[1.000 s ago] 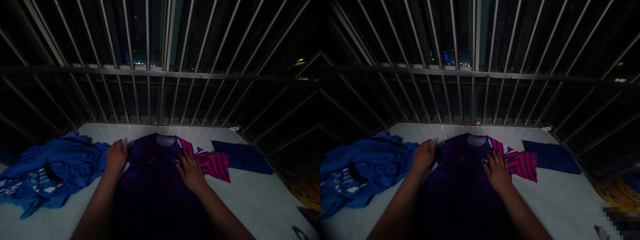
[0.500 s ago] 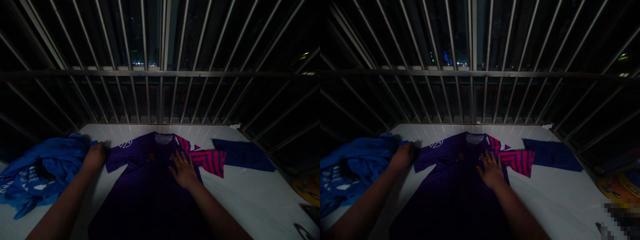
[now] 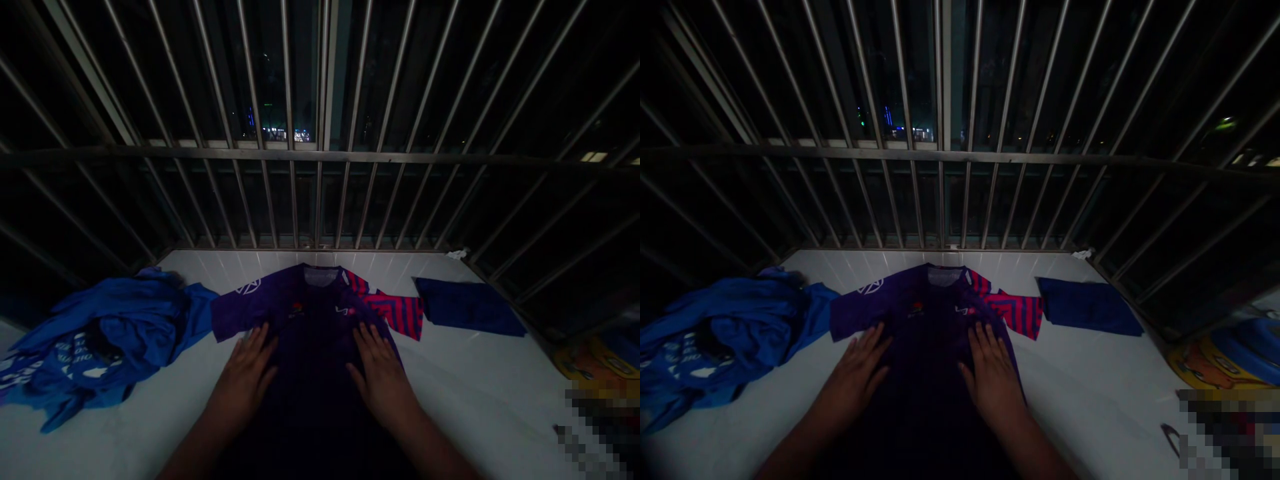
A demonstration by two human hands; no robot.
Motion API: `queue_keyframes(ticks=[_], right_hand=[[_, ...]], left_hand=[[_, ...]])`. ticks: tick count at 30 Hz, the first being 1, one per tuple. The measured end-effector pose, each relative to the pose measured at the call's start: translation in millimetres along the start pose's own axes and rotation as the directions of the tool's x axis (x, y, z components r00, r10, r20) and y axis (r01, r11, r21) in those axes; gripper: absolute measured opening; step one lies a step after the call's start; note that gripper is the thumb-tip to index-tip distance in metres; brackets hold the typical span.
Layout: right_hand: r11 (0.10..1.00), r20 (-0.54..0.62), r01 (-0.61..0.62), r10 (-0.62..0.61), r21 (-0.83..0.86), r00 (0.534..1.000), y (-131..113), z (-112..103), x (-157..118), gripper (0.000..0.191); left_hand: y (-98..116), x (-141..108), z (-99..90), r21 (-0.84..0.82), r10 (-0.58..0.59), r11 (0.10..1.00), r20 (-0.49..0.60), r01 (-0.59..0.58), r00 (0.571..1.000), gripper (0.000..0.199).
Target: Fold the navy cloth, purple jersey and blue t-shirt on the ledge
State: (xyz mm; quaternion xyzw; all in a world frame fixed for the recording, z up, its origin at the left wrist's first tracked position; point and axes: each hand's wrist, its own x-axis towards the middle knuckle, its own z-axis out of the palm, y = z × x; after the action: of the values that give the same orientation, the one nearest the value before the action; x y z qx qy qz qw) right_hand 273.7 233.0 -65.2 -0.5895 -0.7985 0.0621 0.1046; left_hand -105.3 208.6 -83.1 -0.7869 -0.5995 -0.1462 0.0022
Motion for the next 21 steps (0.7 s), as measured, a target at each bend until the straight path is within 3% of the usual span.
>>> queue_keyframes(ticks=[2,6,9,11,14,18,20,21], right_hand=[[0.999,0.069,-0.013,0.011,0.030,0.998,2.1,16.3,-43.8,0.077],[0.998,0.147,0.004,-0.013,0.062,0.989,15.5,30.5,-100.9,0.076],[0.997,0.176,0.026,-0.039,0.078,0.984,23.2,26.0,-115.9,0.076],[0.997,0.180,0.021,-0.035,0.080,0.983,27.1,19.6,-115.2,0.076],[0.997,0.071,-0.016,0.010,0.076,0.997,38.5,1.4,-93.5,0.064],[0.989,-0.129,-0.024,0.043,0.145,0.991,65.4,-42.2,-19.6,0.051],[0.982,-0.100,-0.011,0.030,0.189,0.995,79.1,-64.8,27.0,0.048],[0.984,-0.082,-0.035,0.050,0.176,0.995,85.2,-74.1,49.4,0.047]], left_hand=[[14.7,-47.3,16.3,0.009,0.065,0.998,0.036,-0.066,0.997,0.068],[34.0,-122.2,48.7,0.114,0.013,0.993,0.014,-0.015,1.000,0.075],[46.9,-147.8,61.6,0.121,-0.107,0.988,0.069,0.098,0.992,0.068],[58.0,-146.6,59.6,0.083,-0.202,0.978,0.135,0.192,0.970,0.064],[76.0,-114.0,35.5,-0.036,-0.271,0.959,0.149,0.279,0.951,0.060],[101.7,-22.1,-19.1,-0.353,-0.212,0.900,0.160,0.257,0.964,0.055],[120.2,34.9,-40.1,-0.617,-0.130,0.747,0.233,0.249,0.964,0.046],[131.3,64.4,-46.1,-0.756,-0.065,0.601,0.278,0.260,0.958,0.038]])
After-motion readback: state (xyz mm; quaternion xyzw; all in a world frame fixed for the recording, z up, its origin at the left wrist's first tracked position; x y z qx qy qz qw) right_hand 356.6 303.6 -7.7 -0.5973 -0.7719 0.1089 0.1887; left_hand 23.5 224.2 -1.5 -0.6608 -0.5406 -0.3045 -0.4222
